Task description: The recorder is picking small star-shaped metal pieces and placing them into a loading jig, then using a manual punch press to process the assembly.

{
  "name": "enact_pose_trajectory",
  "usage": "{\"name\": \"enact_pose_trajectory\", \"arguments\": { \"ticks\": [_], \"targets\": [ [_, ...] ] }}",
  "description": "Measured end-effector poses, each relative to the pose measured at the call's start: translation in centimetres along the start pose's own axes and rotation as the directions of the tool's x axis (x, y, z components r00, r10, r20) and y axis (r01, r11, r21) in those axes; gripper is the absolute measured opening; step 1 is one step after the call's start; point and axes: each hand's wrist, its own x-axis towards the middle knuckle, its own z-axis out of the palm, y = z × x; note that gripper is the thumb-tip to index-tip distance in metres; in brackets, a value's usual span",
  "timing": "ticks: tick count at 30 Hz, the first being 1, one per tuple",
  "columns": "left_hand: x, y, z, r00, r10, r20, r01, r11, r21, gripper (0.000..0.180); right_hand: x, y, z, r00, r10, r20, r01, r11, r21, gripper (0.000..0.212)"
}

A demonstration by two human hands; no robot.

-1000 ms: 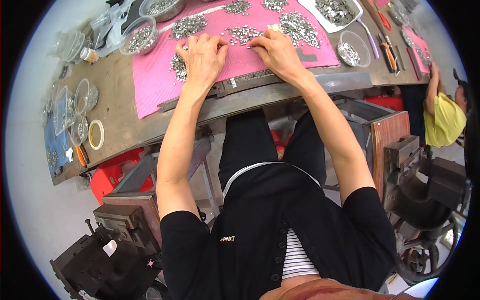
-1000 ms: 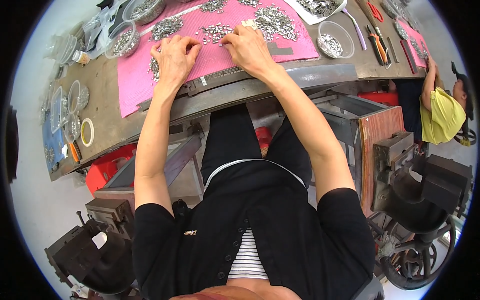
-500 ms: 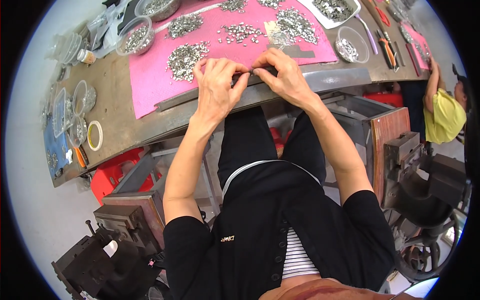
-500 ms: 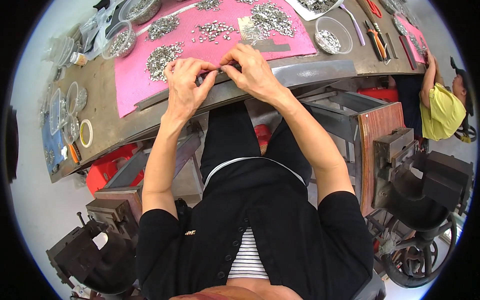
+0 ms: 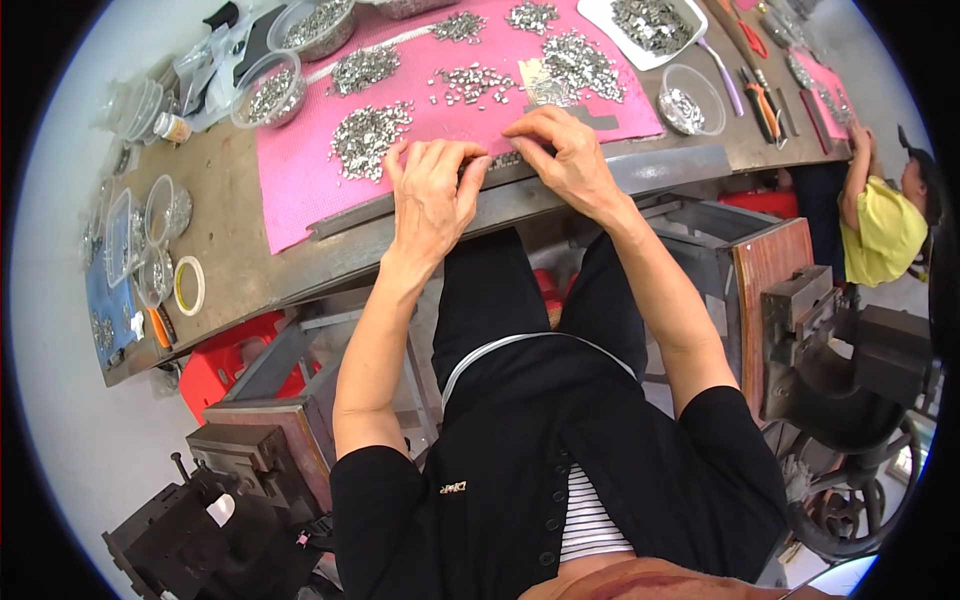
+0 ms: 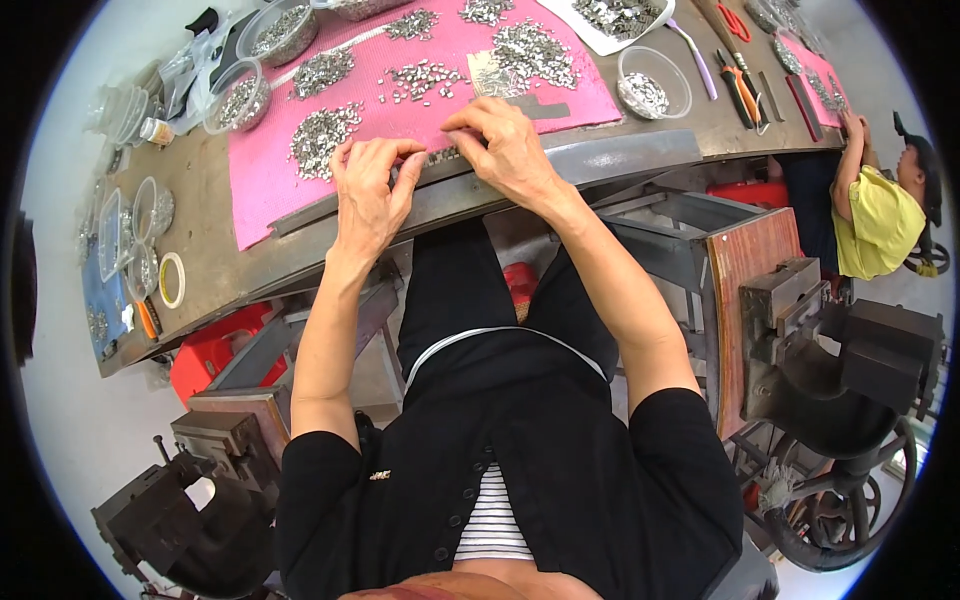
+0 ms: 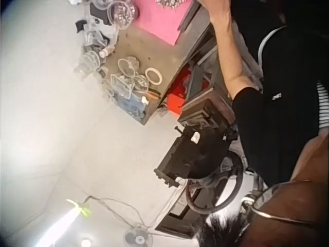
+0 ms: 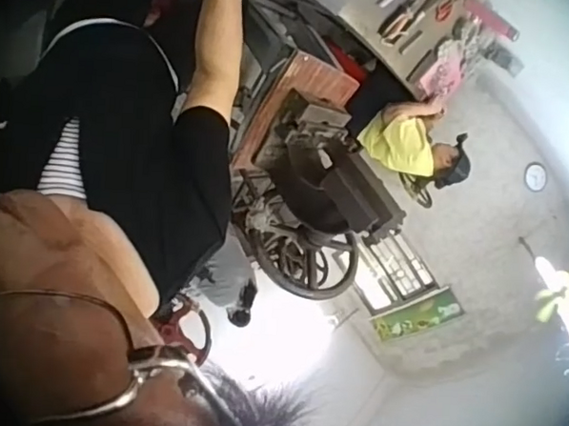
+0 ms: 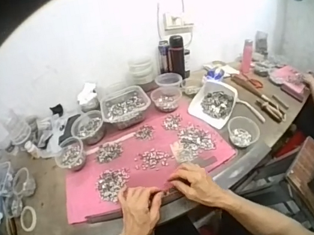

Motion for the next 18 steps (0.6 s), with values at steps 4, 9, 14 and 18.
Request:
{"name": "enact_pose_trajectory", "arguments": {
  "ticks": [4, 9, 14, 18],
  "targets": [
    [0.4, 0.8, 0.6, 0.999, -0.039, 0.018, 0.036, 0.991, 0.125, 0.021, 2.6, 1.7, -0.4, 0.999, 0.002, -0.039, -0.006, 0.995, -0.1, 0.014],
    [0.8, 0.8, 0.6, 0.998, -0.054, 0.018, 0.051, 0.989, 0.137, 0.024, 4.2, 3.4, 0.7, 1.0, -0.021, -0.019, 0.015, 0.959, -0.282, 0.015],
    [3.2, -1.5, 1.0, 0.999, 0.005, 0.036, -0.01, 0.992, 0.125, 0.027, 4.3, 3.5, 1.3, 0.997, -0.07, -0.03, 0.053, 0.917, -0.394, 0.013],
    [4.3, -3.0, 1.7, 0.97, 0.034, 0.241, -0.09, 0.97, 0.224, 0.036, 4.6, 3.5, 1.6, 0.996, -0.09, 0.0, 0.082, 0.9, -0.429, 0.013]
  ]
}}
